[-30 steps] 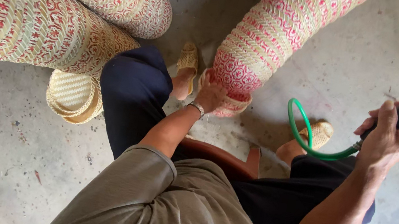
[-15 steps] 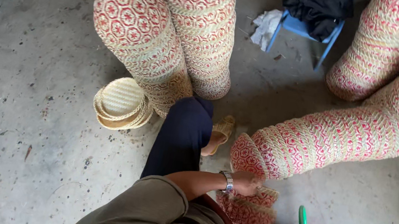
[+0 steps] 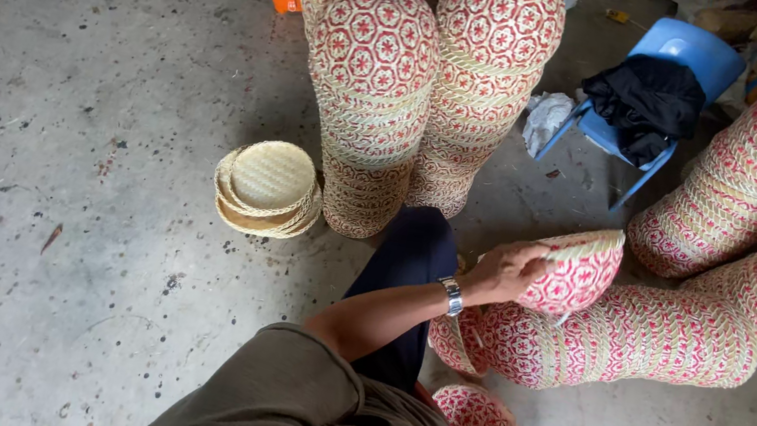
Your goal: The person uses a handheld blowtorch to apply heat to the surface of woven baskets. They rotate each basket to treat the exterior and interior, then place the finished basket back into a stack.
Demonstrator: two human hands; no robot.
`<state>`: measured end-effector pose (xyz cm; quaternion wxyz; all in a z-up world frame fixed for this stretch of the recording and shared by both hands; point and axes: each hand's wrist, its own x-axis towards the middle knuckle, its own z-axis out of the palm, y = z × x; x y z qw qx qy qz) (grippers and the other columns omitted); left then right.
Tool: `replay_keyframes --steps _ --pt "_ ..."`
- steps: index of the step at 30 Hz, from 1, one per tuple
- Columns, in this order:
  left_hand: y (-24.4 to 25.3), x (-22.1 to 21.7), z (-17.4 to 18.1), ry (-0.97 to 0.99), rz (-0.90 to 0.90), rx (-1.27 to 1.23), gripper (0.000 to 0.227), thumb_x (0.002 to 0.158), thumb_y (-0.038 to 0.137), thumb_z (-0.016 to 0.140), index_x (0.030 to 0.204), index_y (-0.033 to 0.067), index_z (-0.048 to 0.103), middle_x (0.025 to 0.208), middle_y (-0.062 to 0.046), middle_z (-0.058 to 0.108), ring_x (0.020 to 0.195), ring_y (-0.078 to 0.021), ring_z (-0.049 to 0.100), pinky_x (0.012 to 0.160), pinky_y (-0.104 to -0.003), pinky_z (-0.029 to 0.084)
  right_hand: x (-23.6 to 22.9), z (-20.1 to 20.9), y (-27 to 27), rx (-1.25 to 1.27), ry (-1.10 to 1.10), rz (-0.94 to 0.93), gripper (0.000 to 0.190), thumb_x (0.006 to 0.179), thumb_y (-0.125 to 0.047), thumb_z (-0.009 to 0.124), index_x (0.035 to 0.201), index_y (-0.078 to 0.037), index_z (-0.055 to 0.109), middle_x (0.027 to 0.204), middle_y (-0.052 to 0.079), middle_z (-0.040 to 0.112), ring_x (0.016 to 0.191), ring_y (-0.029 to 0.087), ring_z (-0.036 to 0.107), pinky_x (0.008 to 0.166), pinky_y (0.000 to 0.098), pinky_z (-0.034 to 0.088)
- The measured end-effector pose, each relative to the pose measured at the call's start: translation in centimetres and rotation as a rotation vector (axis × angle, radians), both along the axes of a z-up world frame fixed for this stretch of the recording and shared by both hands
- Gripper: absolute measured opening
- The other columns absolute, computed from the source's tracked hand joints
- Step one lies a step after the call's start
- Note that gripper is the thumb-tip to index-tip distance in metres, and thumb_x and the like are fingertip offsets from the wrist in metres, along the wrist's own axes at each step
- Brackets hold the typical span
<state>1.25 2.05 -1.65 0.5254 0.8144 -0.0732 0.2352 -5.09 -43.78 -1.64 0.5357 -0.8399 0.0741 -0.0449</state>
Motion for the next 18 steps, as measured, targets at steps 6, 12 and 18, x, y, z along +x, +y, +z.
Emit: replay_keyframes --steps 6,12,18 --pt "3.9 2.8 1.9 0.111 0.202 -0.320 0.050 0.101 0.056 0.056 0.091 0.0077 0.065 0.066 -0.002 0.058 0.054 -0.0089 0.053 0.043 -0.027 0.041 -1.0 1.2 4.1 0.006 0.072 0.011 0.064 0.117 -0.052 0.053 0.089 0.006 0.052 0.069 0.018 0.062 0.055 0.024 0.057 0.054 0.0409 0.048" --pt "7.0 4.8 1.9 -0.001 0.268 -0.465 0.053 0.102 0.057 0.056 0.082 0.0088 0.064 0.065 0.003 0.055 0.053 -0.0075 0.048 0.044 -0.028 0.038 -0.5 2.6 7.0 0.038 0.073 -0.001 0.055 0.116 -0.043 0.054 0.088 0.004 0.054 0.067 0.015 0.059 0.055 0.020 0.054 0.052 0.0376 0.045" --pt "11.0 7.0 2.1 -0.021 0.167 -0.719 0.041 0.099 0.047 0.063 0.084 0.0090 0.069 0.066 0.004 0.051 0.056 -0.0077 0.042 0.050 -0.028 0.035 -3.2 6.9 9.1 -0.041 -0.109 0.016 0.047 0.116 -0.034 0.055 0.086 0.003 0.056 0.064 0.011 0.057 0.054 0.016 0.051 0.050 0.0344 0.043"
